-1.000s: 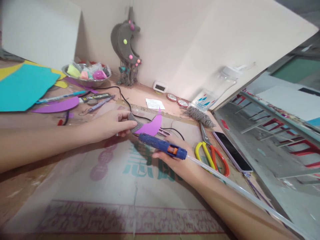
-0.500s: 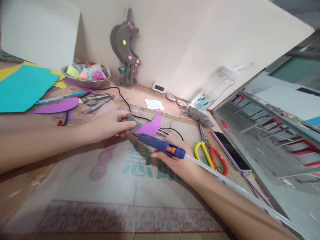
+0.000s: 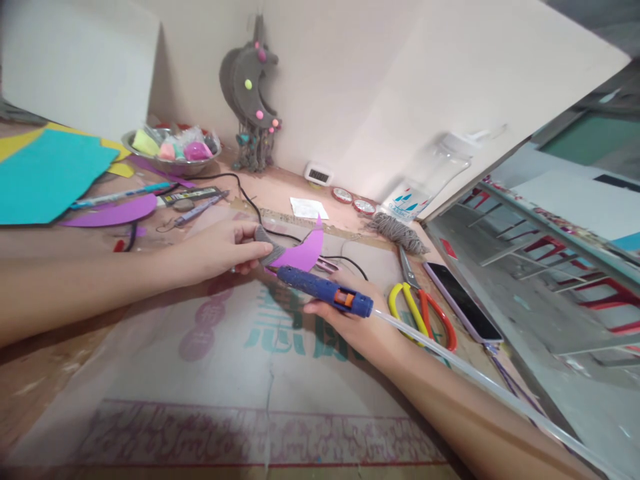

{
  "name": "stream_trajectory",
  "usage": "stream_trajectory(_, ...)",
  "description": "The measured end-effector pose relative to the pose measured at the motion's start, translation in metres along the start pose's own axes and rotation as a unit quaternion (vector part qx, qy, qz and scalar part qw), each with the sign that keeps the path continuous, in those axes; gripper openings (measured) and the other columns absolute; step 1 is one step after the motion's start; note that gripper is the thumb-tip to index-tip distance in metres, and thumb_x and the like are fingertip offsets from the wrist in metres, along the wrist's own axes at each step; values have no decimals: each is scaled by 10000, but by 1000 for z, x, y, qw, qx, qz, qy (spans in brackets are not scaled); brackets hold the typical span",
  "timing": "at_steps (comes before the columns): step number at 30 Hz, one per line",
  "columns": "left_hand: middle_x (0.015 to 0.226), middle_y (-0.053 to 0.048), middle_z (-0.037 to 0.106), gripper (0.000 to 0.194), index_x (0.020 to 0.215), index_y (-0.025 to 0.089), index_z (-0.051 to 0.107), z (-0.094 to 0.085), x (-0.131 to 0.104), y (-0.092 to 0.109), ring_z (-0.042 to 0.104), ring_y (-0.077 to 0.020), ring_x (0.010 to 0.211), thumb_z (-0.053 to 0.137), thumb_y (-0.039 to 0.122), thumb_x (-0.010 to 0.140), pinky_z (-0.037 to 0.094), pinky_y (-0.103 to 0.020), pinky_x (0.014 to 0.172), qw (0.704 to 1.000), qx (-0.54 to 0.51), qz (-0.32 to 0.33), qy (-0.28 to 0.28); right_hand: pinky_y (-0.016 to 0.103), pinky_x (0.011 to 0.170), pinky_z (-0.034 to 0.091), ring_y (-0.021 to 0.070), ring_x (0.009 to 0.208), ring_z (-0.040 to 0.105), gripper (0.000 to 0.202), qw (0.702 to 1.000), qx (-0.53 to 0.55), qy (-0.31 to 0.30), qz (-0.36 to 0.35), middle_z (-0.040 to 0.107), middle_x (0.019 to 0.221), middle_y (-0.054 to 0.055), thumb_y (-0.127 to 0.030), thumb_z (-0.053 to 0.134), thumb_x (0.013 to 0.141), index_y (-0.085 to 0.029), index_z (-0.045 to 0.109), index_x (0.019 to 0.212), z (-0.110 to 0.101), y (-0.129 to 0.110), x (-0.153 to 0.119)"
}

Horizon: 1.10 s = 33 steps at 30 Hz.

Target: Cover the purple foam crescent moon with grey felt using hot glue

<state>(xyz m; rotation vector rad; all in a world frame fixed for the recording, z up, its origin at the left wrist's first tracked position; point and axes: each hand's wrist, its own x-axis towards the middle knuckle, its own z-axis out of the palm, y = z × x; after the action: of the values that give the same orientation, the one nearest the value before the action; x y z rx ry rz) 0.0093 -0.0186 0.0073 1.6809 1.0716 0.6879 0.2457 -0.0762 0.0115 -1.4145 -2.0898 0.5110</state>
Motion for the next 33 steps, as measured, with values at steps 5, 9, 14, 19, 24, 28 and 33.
stream_trajectory(5,534,36,511,179,687,187,462,-1,2,-1,460,-67,452,502,311,809,331,-173,420,1000,3,0,1,237,510,425,137,551,543,238,1000,-16,-2,5,578,607,-21,-432,666,739,-215,575,701,-2,1,-1)
stream_trajectory(9,525,39,502,177,684,187,460,-1,1,0,454,-67,450,508,307,804,325,-175,420,1000,3,2,0,242,508,434,141,548,551,231,1000,-8,4,11,590,606,-22,-426,669,730,-217,576,693,-3,-1,-1)
stream_trajectory(14,517,39,511,185,672,186,461,-1,1,-3,462,-69,444,514,308,801,323,-176,420,1000,-1,7,7,243,500,433,142,542,534,219,1000,2,21,22,574,592,-26,-421,668,724,-221,582,698,-3,-3,0)
stream_trajectory(19,517,40,514,184,673,182,462,-1,2,-3,469,-69,452,521,303,798,334,-179,431,1000,-9,24,2,254,487,431,150,528,528,242,999,-9,31,37,567,573,-30,-449,672,705,-229,576,673,-4,-2,-1)
stream_trajectory(24,518,38,513,178,674,179,456,-1,1,0,469,-67,448,515,289,801,328,-178,430,1000,-4,10,4,243,495,450,143,530,551,212,998,0,25,56,592,582,-39,-423,670,715,-230,585,705,-4,-3,-2)
stream_trajectory(28,521,37,516,156,694,180,469,0,2,-1,467,-69,452,513,284,802,327,-179,426,1000,-4,13,1,236,490,453,140,523,557,206,998,3,23,57,599,575,-44,-424,665,724,-232,593,715,-5,-3,-2)
stream_trajectory(33,522,40,516,159,690,182,462,-1,3,-3,469,-69,458,509,283,804,331,-178,429,1000,-9,23,-2,258,534,482,156,557,577,240,997,2,29,69,627,608,-44,-468,669,714,-237,602,726,-5,-1,-1)
